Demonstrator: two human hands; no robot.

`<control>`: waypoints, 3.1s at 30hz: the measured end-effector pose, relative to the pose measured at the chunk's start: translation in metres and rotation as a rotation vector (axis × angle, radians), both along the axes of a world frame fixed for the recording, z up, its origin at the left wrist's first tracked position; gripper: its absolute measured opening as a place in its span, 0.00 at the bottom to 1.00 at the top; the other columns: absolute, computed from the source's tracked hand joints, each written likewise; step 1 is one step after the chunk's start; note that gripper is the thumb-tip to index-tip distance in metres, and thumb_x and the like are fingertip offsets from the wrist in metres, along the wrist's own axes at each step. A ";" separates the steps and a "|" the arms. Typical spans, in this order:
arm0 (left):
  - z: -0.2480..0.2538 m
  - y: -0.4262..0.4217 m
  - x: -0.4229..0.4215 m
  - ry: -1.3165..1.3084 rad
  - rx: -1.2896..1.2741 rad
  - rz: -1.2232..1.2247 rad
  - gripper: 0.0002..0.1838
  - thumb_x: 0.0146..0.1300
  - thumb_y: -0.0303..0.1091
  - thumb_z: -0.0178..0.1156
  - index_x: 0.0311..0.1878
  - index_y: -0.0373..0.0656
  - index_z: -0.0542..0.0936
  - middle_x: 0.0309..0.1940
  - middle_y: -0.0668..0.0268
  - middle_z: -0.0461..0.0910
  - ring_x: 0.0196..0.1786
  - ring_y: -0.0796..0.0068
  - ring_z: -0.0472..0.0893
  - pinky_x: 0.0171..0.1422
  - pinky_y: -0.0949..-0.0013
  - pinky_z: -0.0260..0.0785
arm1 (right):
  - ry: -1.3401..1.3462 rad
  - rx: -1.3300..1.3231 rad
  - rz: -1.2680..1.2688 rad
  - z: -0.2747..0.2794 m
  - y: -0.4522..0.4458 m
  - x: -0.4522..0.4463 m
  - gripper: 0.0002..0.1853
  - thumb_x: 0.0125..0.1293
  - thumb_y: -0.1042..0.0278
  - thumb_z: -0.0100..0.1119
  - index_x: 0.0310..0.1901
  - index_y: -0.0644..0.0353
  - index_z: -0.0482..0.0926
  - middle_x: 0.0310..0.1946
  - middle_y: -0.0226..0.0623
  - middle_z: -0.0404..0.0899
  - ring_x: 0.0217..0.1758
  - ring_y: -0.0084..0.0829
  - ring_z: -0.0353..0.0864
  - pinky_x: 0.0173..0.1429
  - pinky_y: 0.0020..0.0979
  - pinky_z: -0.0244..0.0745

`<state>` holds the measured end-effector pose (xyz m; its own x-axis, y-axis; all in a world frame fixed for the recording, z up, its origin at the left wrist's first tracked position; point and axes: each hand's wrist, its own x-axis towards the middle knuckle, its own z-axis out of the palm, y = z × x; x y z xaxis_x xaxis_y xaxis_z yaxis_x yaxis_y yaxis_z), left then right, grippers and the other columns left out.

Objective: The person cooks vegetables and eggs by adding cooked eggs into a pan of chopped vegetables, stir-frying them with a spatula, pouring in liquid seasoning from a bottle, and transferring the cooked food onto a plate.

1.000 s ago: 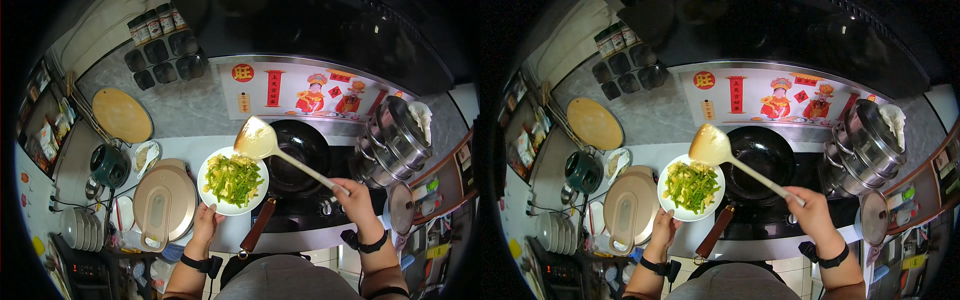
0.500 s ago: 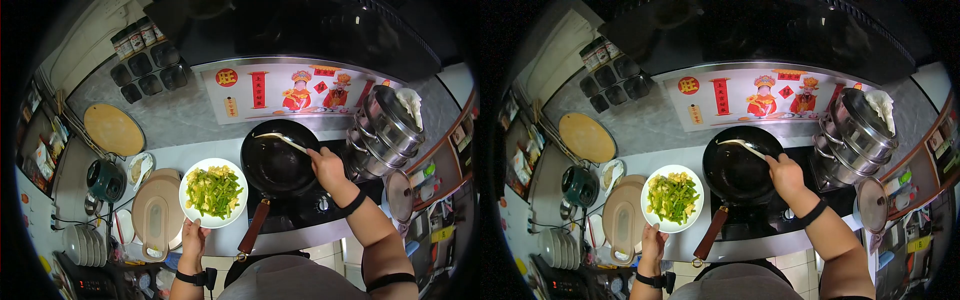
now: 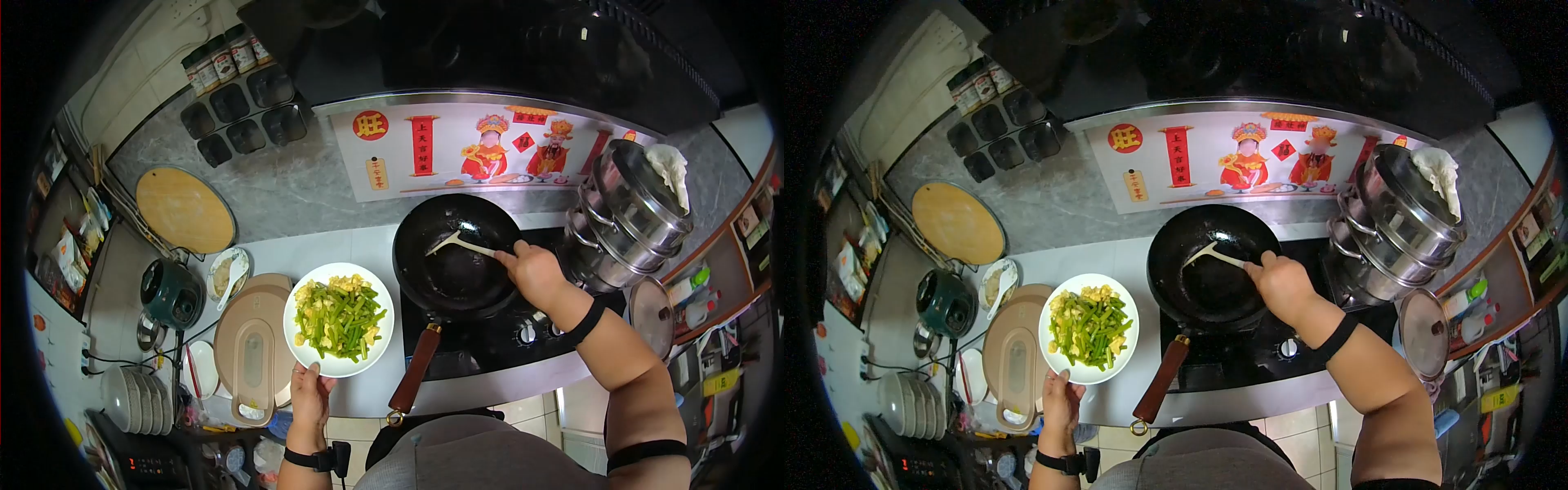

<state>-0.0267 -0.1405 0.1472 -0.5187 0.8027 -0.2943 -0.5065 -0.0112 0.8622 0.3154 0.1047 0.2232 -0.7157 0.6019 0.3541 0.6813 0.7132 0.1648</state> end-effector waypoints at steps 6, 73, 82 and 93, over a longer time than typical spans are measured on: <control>0.001 0.003 0.000 0.020 0.009 -0.031 0.14 0.66 0.30 0.47 0.55 0.42 0.69 0.40 0.65 0.80 0.34 0.80 0.81 0.35 0.79 0.76 | 0.110 0.089 -0.093 -0.014 0.009 -0.010 0.15 0.53 0.73 0.54 0.44 0.56 0.79 0.25 0.39 0.71 0.23 0.36 0.76 0.25 0.34 0.72; 0.006 0.006 -0.001 -0.027 0.049 -0.085 0.14 0.67 0.29 0.46 0.56 0.41 0.68 0.42 0.65 0.79 0.35 0.80 0.81 0.36 0.80 0.77 | 1.218 -1.183 -0.479 -0.016 -0.033 0.019 0.13 0.62 0.68 0.55 0.44 0.67 0.81 0.26 0.27 0.77 0.23 0.15 0.68 0.29 0.18 0.64; -0.001 0.023 0.006 -0.024 0.038 -0.138 0.12 0.68 0.31 0.46 0.53 0.42 0.69 0.41 0.67 0.79 0.37 0.82 0.80 0.41 0.78 0.75 | 0.591 -0.052 0.118 0.014 -0.116 -0.002 0.22 0.45 0.81 0.63 0.46 0.54 0.80 0.16 0.34 0.66 0.15 0.33 0.67 0.19 0.31 0.63; -0.004 0.028 0.008 -0.017 0.025 -0.158 0.13 0.67 0.31 0.46 0.54 0.43 0.70 0.39 0.68 0.80 0.35 0.82 0.80 0.40 0.79 0.75 | 0.526 -0.056 0.128 0.009 -0.132 -0.001 0.20 0.46 0.79 0.64 0.45 0.55 0.81 0.16 0.33 0.65 0.17 0.31 0.68 0.21 0.30 0.63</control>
